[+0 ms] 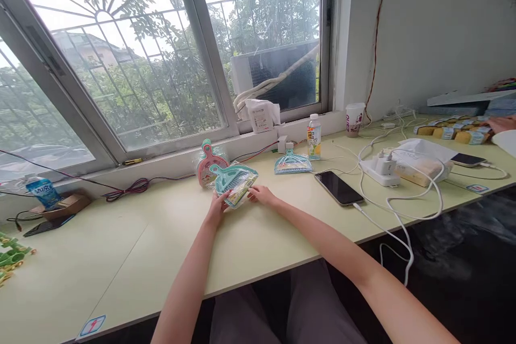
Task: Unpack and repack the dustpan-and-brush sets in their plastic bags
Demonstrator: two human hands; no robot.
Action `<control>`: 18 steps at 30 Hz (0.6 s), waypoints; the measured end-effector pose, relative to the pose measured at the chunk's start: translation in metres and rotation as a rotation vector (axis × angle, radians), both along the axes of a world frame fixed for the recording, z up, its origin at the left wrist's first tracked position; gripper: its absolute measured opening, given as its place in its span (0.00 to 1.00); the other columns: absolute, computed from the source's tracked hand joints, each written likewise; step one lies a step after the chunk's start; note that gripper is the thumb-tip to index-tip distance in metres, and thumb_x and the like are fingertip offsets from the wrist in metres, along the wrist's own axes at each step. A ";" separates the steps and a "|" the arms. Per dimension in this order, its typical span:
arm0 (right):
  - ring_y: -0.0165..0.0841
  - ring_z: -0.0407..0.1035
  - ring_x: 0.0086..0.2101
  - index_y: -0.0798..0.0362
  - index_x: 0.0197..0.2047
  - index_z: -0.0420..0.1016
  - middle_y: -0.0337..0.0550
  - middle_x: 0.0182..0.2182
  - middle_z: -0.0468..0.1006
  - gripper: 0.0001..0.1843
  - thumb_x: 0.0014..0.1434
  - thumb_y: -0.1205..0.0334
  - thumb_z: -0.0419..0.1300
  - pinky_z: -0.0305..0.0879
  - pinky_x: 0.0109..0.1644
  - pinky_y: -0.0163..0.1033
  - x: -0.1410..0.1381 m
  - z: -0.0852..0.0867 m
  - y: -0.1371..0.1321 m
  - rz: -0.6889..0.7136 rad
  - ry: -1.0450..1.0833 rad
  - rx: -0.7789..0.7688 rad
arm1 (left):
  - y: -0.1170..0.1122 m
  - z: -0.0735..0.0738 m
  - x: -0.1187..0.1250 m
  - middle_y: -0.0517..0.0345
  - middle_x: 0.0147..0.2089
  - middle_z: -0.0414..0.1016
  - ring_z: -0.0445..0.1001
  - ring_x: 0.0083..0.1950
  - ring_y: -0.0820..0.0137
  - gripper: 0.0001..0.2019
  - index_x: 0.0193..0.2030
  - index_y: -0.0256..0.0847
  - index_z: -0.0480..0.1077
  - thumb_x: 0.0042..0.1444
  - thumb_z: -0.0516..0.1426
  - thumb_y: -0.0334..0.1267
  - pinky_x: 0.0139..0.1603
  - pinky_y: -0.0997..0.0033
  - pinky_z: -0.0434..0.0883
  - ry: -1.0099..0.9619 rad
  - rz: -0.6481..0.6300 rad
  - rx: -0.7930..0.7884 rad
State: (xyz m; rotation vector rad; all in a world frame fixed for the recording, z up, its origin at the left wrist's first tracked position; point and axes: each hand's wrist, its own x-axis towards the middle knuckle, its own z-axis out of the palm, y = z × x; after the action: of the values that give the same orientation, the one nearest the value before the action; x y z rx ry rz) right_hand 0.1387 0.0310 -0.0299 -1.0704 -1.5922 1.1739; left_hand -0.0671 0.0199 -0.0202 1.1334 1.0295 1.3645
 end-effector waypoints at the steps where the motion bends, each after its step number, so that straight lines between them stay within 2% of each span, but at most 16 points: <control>1: 0.31 0.75 0.30 0.54 0.38 0.71 0.44 0.30 0.79 0.08 0.63 0.60 0.55 0.73 0.41 0.39 0.001 0.001 0.001 0.000 0.097 -0.070 | -0.001 0.001 0.000 0.47 0.52 0.76 0.77 0.46 0.62 0.29 0.52 0.40 0.67 0.43 0.68 0.43 0.39 0.68 0.75 0.011 -0.018 0.003; 3: 0.31 0.75 0.30 0.54 0.41 0.69 0.44 0.31 0.79 0.09 0.60 0.58 0.61 0.74 0.43 0.41 0.003 0.002 0.003 -0.011 0.261 -0.111 | -0.003 0.002 -0.001 0.46 0.53 0.76 0.77 0.49 0.60 0.28 0.52 0.40 0.69 0.43 0.68 0.44 0.44 0.65 0.75 0.056 -0.072 0.009; 5: 0.32 0.75 0.34 0.52 0.43 0.68 0.43 0.34 0.79 0.15 0.54 0.60 0.66 0.73 0.48 0.44 0.007 0.004 0.004 -0.038 0.384 -0.069 | -0.005 0.004 0.000 0.45 0.53 0.76 0.76 0.51 0.57 0.28 0.52 0.39 0.70 0.44 0.68 0.46 0.49 0.59 0.74 0.123 -0.145 -0.005; 8: 0.33 0.75 0.41 0.50 0.45 0.67 0.41 0.37 0.80 0.21 0.50 0.63 0.70 0.71 0.54 0.47 0.017 0.007 0.005 -0.036 0.514 -0.049 | -0.009 0.005 0.002 0.44 0.55 0.74 0.75 0.53 0.55 0.29 0.54 0.39 0.71 0.49 0.64 0.53 0.55 0.52 0.71 0.182 -0.264 -0.040; 11: 0.34 0.76 0.39 0.51 0.45 0.65 0.43 0.37 0.80 0.23 0.50 0.65 0.70 0.72 0.53 0.48 0.026 0.009 0.007 0.021 0.582 -0.108 | -0.012 0.006 0.004 0.43 0.61 0.70 0.71 0.59 0.53 0.31 0.57 0.40 0.69 0.53 0.59 0.59 0.59 0.49 0.68 0.174 -0.388 -0.026; 14: 0.34 0.77 0.37 0.51 0.48 0.62 0.43 0.37 0.80 0.27 0.49 0.67 0.70 0.74 0.50 0.48 0.028 0.009 0.007 0.026 0.602 -0.178 | -0.014 0.009 0.004 0.44 0.63 0.67 0.67 0.62 0.52 0.33 0.61 0.42 0.66 0.54 0.56 0.61 0.60 0.48 0.66 0.162 -0.456 -0.009; 18: 0.34 0.77 0.36 0.52 0.49 0.63 0.42 0.34 0.79 0.28 0.48 0.72 0.70 0.75 0.48 0.47 0.023 0.009 0.006 -0.016 0.591 -0.179 | -0.013 0.014 0.002 0.45 0.60 0.71 0.68 0.61 0.53 0.35 0.65 0.46 0.63 0.56 0.49 0.65 0.59 0.48 0.67 0.135 -0.476 -0.033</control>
State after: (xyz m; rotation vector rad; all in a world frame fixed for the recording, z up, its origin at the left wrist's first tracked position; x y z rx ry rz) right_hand 0.1617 0.0369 -0.0209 -0.7414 -1.0315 1.4745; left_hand -0.0656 0.0072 -0.0065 1.3562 0.8033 0.8999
